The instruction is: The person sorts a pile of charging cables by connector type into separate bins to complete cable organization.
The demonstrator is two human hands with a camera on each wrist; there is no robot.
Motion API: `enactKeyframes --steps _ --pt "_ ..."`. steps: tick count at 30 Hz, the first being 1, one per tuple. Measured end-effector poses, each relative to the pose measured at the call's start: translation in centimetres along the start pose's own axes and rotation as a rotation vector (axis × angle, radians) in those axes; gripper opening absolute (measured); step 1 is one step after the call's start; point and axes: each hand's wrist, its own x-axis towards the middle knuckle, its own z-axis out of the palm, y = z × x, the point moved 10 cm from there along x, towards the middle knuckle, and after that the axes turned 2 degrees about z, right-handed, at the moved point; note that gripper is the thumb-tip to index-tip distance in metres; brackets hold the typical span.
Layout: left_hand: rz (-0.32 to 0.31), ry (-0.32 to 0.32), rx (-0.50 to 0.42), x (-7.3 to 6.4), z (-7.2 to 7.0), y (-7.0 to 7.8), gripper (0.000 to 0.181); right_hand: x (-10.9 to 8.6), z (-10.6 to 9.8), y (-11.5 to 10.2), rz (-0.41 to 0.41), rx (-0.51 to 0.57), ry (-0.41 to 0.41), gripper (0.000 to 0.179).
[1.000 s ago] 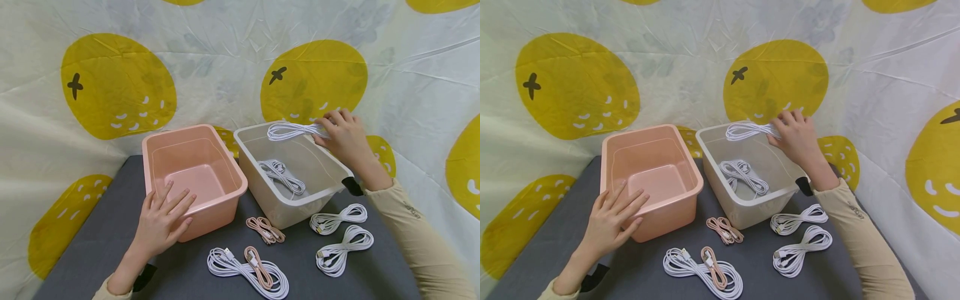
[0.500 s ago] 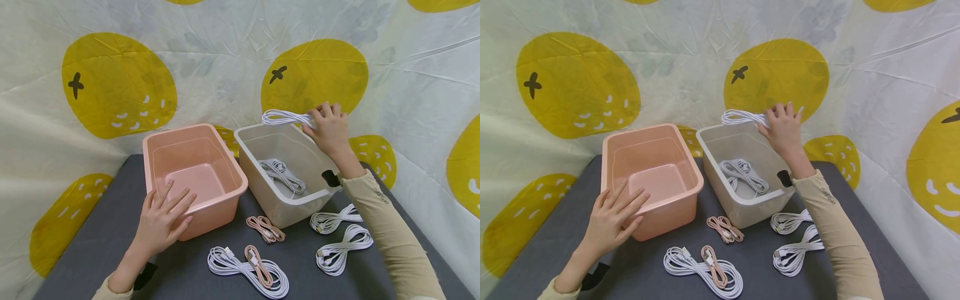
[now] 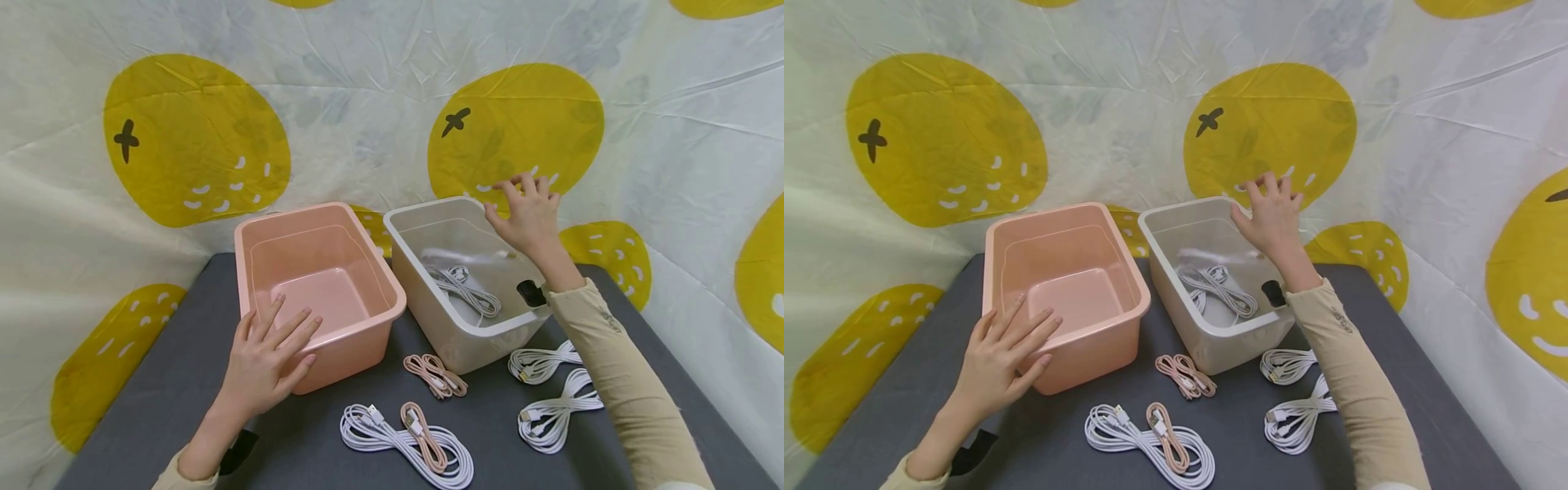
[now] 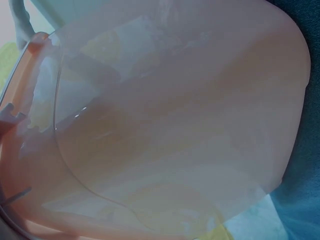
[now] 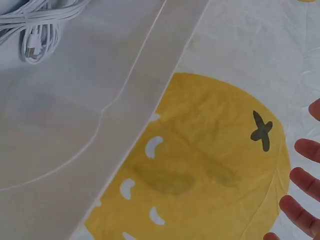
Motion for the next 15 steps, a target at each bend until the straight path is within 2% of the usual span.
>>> enactKeyframes --steps 7,15 --pt "-0.005 0.002 0.001 0.1 -0.1 0.0 0.052 -0.1 -0.6 0.1 0.008 0.019 0.005 0.031" --pt "-0.001 0.006 0.004 0.1 -0.1 0.1 0.052 -1.2 -1.7 0.4 0.016 0.068 0.009 0.024"
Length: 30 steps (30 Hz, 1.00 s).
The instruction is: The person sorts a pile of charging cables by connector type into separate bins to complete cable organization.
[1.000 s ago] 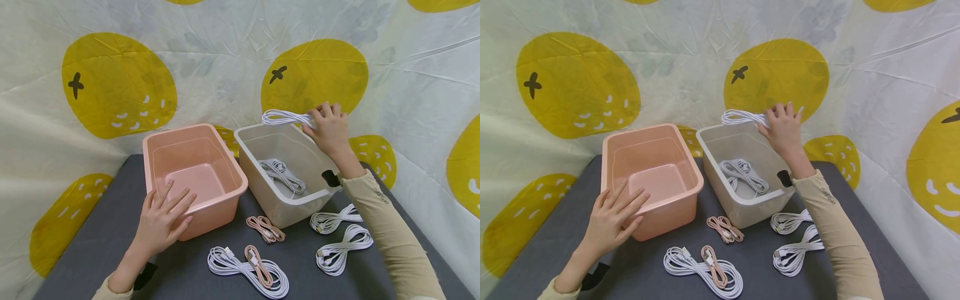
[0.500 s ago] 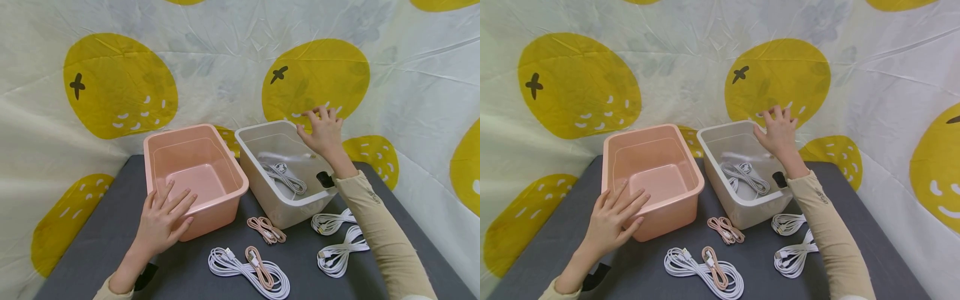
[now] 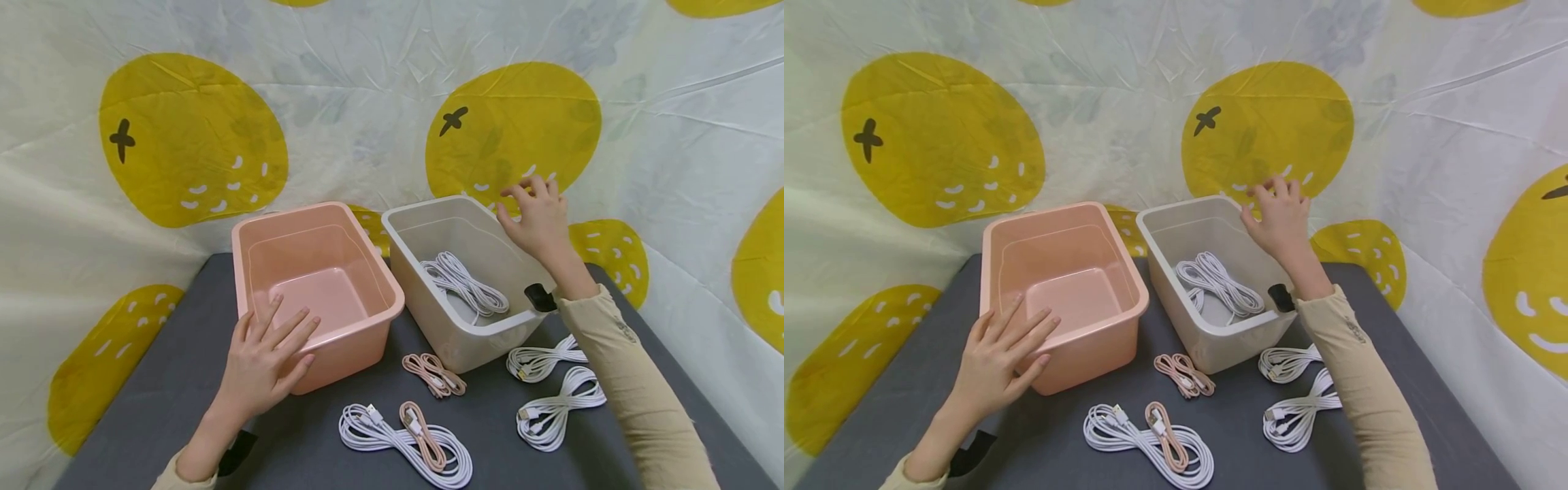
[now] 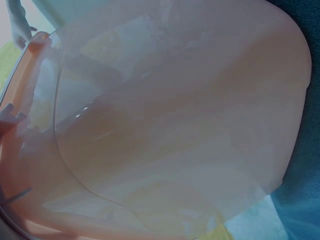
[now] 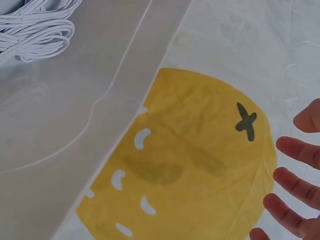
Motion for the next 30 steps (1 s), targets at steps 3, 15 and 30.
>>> enactKeyframes --steps 3,15,30 --pt "-0.004 -0.006 -0.002 0.0 0.0 0.0 0.052 -0.5 -0.8 -0.2 -0.006 0.02 0.014 0.022" --pt "-0.004 -0.004 0.0 0.0 0.1 -0.1 0.052 -3.0 -4.2 -1.8 -0.075 0.085 0.04 0.016" --pt "-0.006 0.003 -0.002 0.0 0.0 -0.1 0.052 -8.5 -6.0 -5.3 -0.24 0.133 0.047 0.025"
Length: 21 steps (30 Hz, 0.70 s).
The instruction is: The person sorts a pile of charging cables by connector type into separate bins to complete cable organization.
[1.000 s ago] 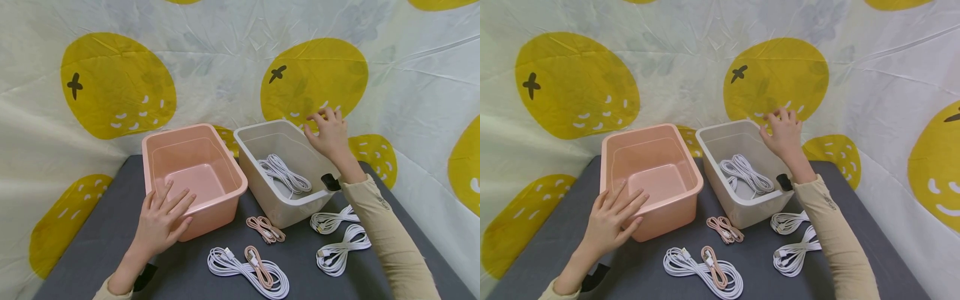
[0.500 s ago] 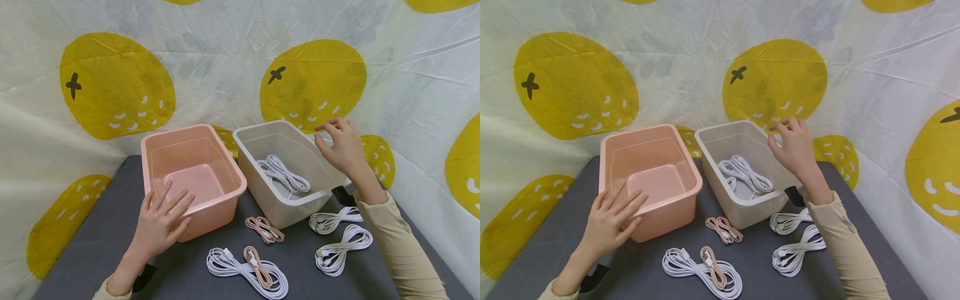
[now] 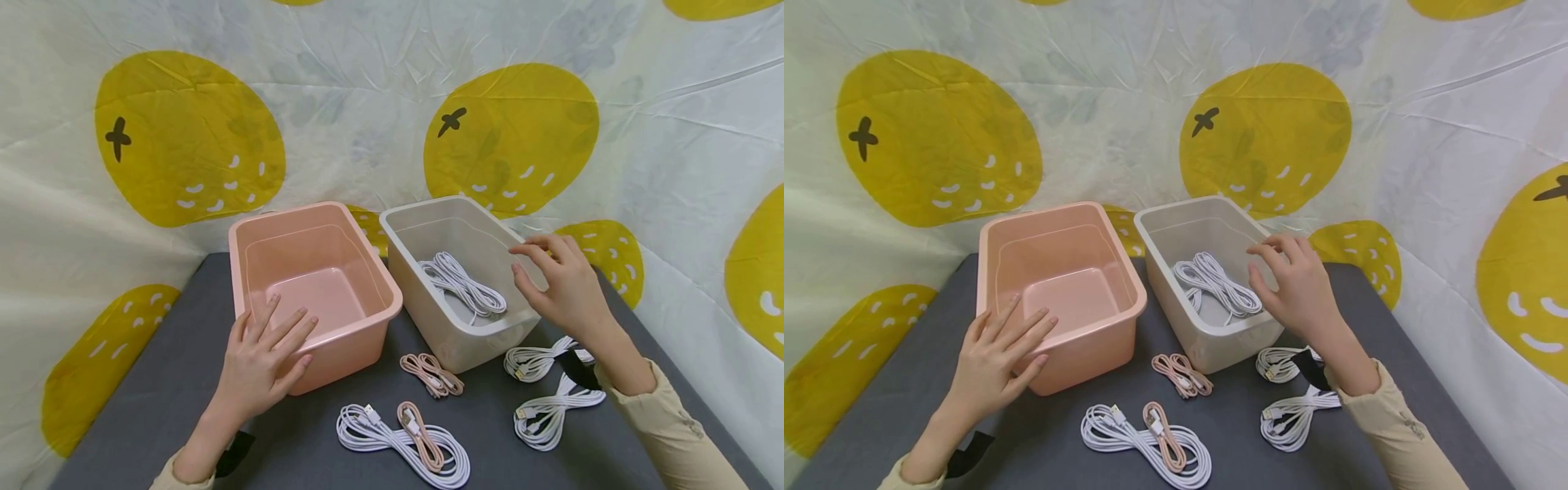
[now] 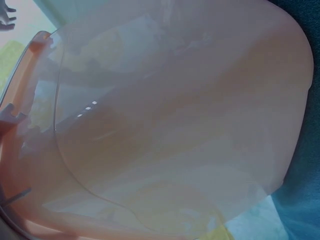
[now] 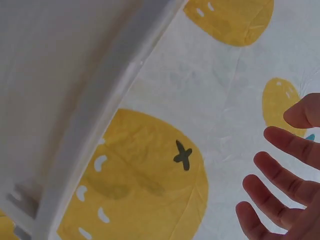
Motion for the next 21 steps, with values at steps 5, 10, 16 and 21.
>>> enactKeyframes --steps 5,10,16,21 --pt "0.004 0.016 -0.001 0.0 -0.1 0.1 0.052 -2.0 0.3 -2.3 -0.06 0.043 -0.015 0.029" --pt "0.004 0.007 -0.004 0.1 -0.1 0.1 0.052 -4.3 1.0 -4.6 -0.109 0.07 -0.025 0.04" --pt "0.002 0.005 -0.007 0.0 0.0 0.0 0.052 -6.4 1.4 -7.1 -0.198 0.123 0.004 0.037" --pt "0.0 0.009 -0.01 0.0 0.0 -0.1 0.052 -8.1 1.8 -8.9 -0.285 0.149 0.015 0.033"
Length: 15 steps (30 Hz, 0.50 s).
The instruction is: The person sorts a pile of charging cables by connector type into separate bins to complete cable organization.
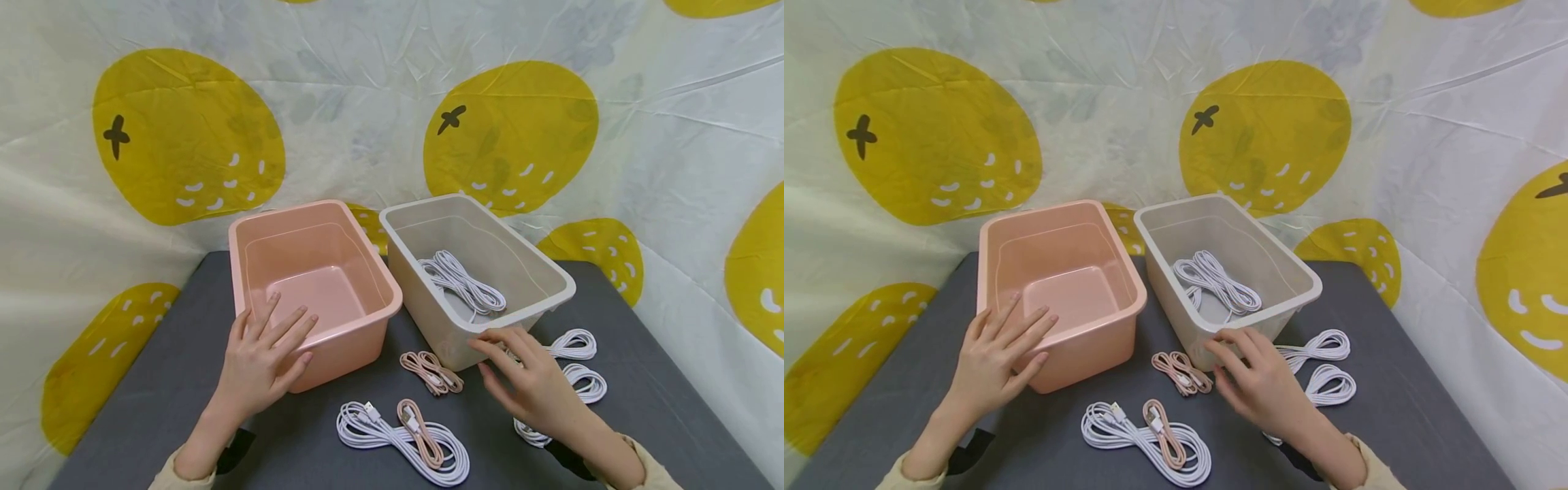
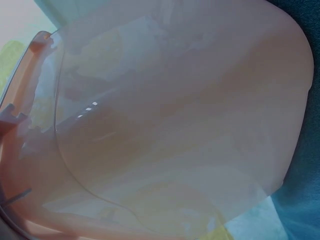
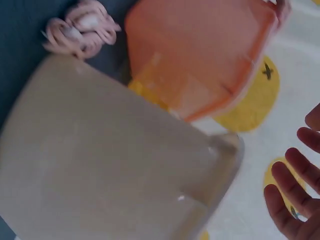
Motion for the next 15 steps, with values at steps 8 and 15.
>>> enactKeyframes --steps 8,15 --pt "0.006 0.006 0.003 0.1 0.0 0.0 0.052 -2.8 3.2 -2.1 -0.069 0.024 -0.102 0.032" --pt "0.0 -0.007 0.0 0.1 0.1 0.0 0.052 -5.0 6.2 -2.8 -0.061 -0.003 -0.233 0.034"
